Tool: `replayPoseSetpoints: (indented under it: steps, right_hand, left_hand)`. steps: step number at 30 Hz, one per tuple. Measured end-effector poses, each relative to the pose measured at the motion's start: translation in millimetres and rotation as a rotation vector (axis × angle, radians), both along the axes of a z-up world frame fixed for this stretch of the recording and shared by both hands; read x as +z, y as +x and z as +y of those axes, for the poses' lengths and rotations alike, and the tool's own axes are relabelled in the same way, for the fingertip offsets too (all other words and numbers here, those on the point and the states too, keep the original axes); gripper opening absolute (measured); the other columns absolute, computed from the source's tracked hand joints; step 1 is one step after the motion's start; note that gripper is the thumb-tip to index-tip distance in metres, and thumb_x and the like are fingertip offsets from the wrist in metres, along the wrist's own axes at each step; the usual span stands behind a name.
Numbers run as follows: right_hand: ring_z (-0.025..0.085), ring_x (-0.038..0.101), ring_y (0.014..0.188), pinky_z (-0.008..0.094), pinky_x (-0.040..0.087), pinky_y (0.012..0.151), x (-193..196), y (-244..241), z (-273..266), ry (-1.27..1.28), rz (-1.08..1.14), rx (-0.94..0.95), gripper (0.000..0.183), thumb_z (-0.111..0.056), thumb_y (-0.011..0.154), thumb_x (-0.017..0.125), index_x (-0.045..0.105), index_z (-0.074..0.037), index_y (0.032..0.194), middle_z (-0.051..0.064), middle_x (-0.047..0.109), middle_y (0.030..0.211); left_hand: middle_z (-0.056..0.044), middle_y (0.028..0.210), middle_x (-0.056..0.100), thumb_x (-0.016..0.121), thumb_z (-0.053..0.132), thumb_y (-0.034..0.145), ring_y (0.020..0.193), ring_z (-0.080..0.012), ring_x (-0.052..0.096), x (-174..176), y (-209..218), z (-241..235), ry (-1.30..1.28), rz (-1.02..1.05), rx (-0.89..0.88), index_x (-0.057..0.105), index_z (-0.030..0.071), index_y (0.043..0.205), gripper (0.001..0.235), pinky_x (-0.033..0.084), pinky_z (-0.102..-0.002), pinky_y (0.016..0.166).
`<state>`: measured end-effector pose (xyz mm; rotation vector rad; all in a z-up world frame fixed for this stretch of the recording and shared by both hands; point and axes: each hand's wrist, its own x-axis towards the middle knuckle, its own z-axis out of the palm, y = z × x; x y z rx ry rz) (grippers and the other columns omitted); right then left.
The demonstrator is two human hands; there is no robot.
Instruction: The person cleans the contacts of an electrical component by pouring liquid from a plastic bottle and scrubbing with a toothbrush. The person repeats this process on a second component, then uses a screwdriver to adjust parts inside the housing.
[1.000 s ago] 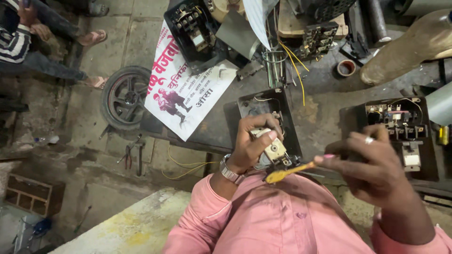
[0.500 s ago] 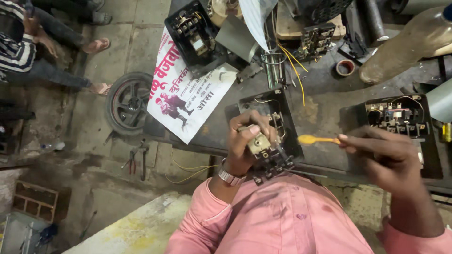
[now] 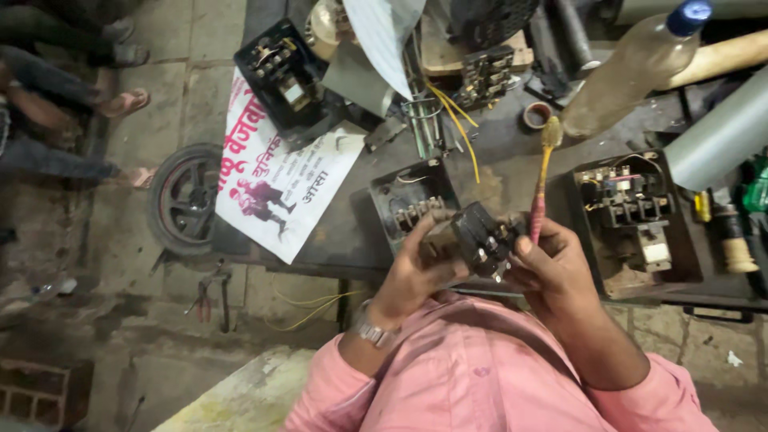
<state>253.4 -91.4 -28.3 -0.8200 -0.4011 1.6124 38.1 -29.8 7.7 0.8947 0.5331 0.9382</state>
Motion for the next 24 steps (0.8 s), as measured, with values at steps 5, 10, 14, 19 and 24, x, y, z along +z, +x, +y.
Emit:
replayPoseSetpoints:
  steps: [5,10,14,19,24]
  right_hand:
    - [0.006,0.049,0.052,0.021,0.037,0.045,10.5,-19.7,0.7,-0.091,-0.204,0.01,0.032,-0.006,0.087,0.075,0.068,0.0,0.117,0.002,0.062,0.075]
    - [0.012,0.07,0.088,0.027,0.058,0.076,12.2,-32.6,-4.7,-0.082,-0.385,0.07,0.039,-0.008,0.085,0.073,0.066,0.003,0.122,0.006,0.074,0.104]
    - [0.014,0.068,0.086,0.029,0.056,0.073,16.9,-32.2,-9.5,-0.097,-0.49,0.13,0.042,-0.008,0.088,0.074,0.067,0.006,0.127,0.008,0.074,0.103]
    - [0.01,0.064,0.086,0.025,0.055,0.079,28.1,-8.0,-2.9,0.267,-0.785,0.042,0.039,-0.013,0.101,0.06,0.064,0.001,0.137,0.003,0.069,0.1]
    - [0.018,0.05,0.067,0.032,0.038,0.061,36.3,38.3,0.2,0.45,-1.568,-0.015,0.043,-0.007,0.089,0.072,0.068,-0.001,0.131,0.011,0.055,0.08]
  left_hand:
    - [-0.01,0.116,0.068,0.07,0.017,0.087,0.11,-0.0204,0.067,12.0,-4.8,3.2,0.524,0.499,0.181,0.058,0.0,0.128,0.046,0.053,-0.033,0.095]
    - [-0.009,0.094,0.065,0.074,0.02,0.088,0.087,-0.0213,0.067,2.4,2.8,0.5,0.733,0.642,0.416,0.062,0.004,0.099,0.023,0.052,-0.033,0.078]
    - [-0.006,0.082,0.062,0.074,0.019,0.087,0.073,-0.0171,0.066,-12.6,0.4,3.9,0.561,0.616,0.354,0.063,0.003,0.087,0.019,0.048,-0.032,0.067]
    - [-0.001,0.093,0.057,0.077,0.015,0.088,0.075,-0.0157,0.062,-12.6,6.8,1.7,0.199,0.253,0.249,0.053,0.006,0.106,0.031,0.052,-0.034,0.062]
    - [-0.002,0.082,0.058,0.067,0.01,0.095,0.073,-0.014,0.062,-5.0,5.9,-2.9,-0.44,-0.15,0.053,0.051,0.013,0.13,0.038,0.054,-0.031,0.063]
